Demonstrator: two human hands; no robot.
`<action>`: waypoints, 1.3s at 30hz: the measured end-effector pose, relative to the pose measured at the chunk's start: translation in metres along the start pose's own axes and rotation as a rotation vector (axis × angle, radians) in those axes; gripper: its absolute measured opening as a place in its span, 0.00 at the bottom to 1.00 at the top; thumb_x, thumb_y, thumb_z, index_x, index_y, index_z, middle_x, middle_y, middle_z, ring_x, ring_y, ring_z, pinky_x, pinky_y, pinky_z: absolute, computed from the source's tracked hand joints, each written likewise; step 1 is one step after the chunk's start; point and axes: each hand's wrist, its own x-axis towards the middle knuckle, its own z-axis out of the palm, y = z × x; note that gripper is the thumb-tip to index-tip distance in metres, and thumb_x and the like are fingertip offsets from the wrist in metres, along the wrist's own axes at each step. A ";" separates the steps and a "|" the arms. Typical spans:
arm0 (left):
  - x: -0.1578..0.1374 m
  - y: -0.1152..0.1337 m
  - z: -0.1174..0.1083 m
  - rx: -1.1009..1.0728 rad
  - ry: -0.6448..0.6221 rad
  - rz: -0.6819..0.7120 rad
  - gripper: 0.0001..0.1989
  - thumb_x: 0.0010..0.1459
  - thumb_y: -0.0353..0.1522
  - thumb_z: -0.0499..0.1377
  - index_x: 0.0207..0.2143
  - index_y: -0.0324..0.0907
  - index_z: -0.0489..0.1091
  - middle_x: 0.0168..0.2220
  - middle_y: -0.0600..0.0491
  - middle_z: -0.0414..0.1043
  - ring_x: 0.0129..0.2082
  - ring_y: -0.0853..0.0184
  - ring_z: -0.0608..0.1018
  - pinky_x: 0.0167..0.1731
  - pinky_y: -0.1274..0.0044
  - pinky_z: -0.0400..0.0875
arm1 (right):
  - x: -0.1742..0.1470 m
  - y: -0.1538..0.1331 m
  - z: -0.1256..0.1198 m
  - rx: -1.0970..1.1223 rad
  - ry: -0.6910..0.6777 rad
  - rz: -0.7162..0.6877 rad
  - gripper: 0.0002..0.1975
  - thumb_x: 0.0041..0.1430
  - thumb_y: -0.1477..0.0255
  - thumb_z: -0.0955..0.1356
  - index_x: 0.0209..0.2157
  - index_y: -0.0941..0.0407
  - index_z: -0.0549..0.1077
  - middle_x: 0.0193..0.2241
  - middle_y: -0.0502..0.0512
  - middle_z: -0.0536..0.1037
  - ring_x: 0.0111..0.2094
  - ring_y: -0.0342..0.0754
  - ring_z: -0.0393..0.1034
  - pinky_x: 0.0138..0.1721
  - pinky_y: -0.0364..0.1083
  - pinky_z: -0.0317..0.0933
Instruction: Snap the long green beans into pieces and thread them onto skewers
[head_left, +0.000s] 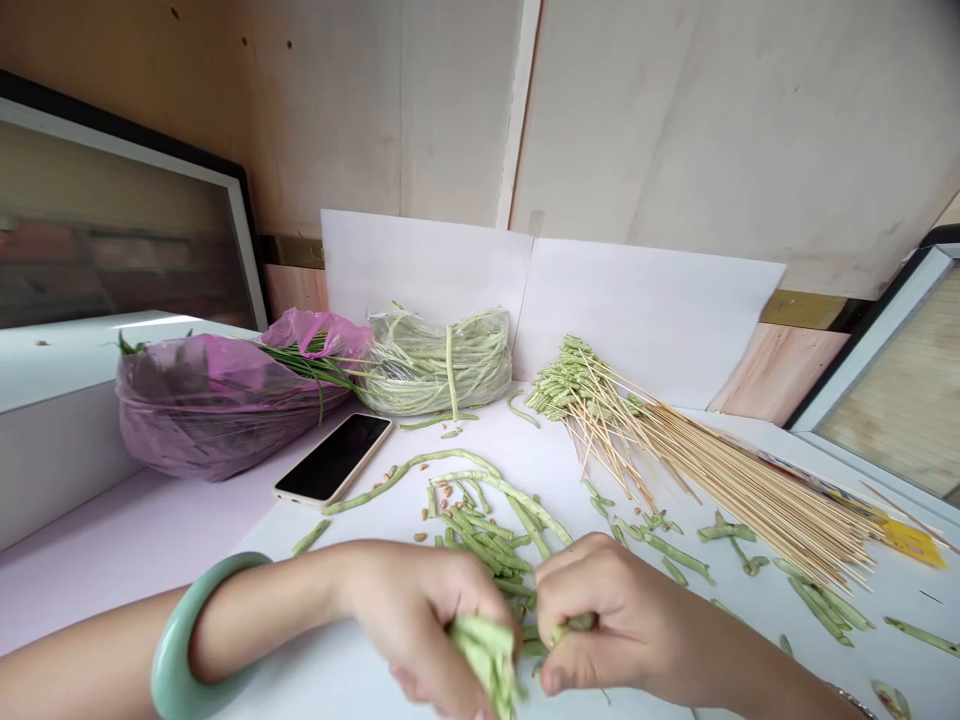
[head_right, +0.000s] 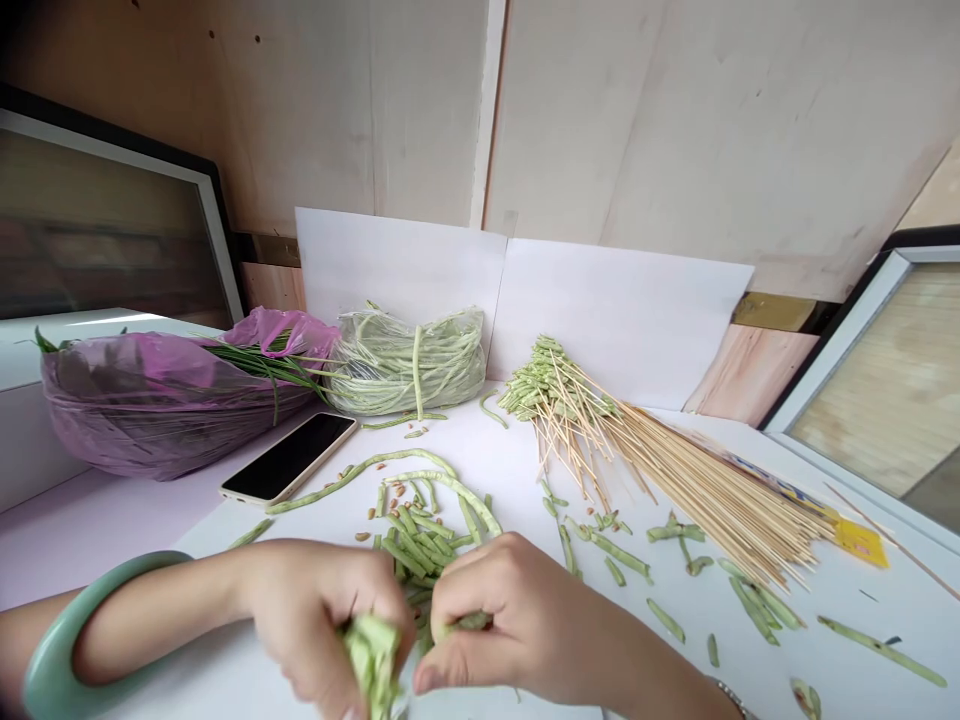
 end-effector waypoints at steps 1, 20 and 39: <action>0.000 -0.001 -0.002 -0.078 0.094 -0.012 0.17 0.45 0.41 0.68 0.22 0.40 0.65 0.14 0.60 0.61 0.10 0.76 0.60 0.09 0.84 0.55 | -0.001 0.002 -0.001 -0.022 0.046 0.018 0.18 0.59 0.64 0.68 0.21 0.55 0.60 0.19 0.43 0.57 0.22 0.40 0.52 0.23 0.41 0.47; 0.010 -0.006 -0.008 -0.505 0.519 0.009 0.18 0.54 0.45 0.60 0.29 0.36 0.70 0.18 0.52 0.71 0.11 0.74 0.68 0.08 0.85 0.53 | 0.001 0.021 0.010 -0.125 0.316 0.094 0.22 0.53 0.84 0.67 0.46 0.48 0.65 0.33 0.43 0.76 0.37 0.41 0.73 0.40 0.39 0.65; 0.005 0.001 -0.002 -0.354 0.345 -0.019 0.13 0.48 0.35 0.66 0.23 0.38 0.65 0.15 0.62 0.60 0.10 0.79 0.59 0.07 0.85 0.48 | 0.007 0.031 0.020 -0.670 0.601 -0.276 0.08 0.59 0.70 0.67 0.35 0.54 0.62 0.27 0.49 0.70 0.22 0.43 0.65 0.23 0.42 0.61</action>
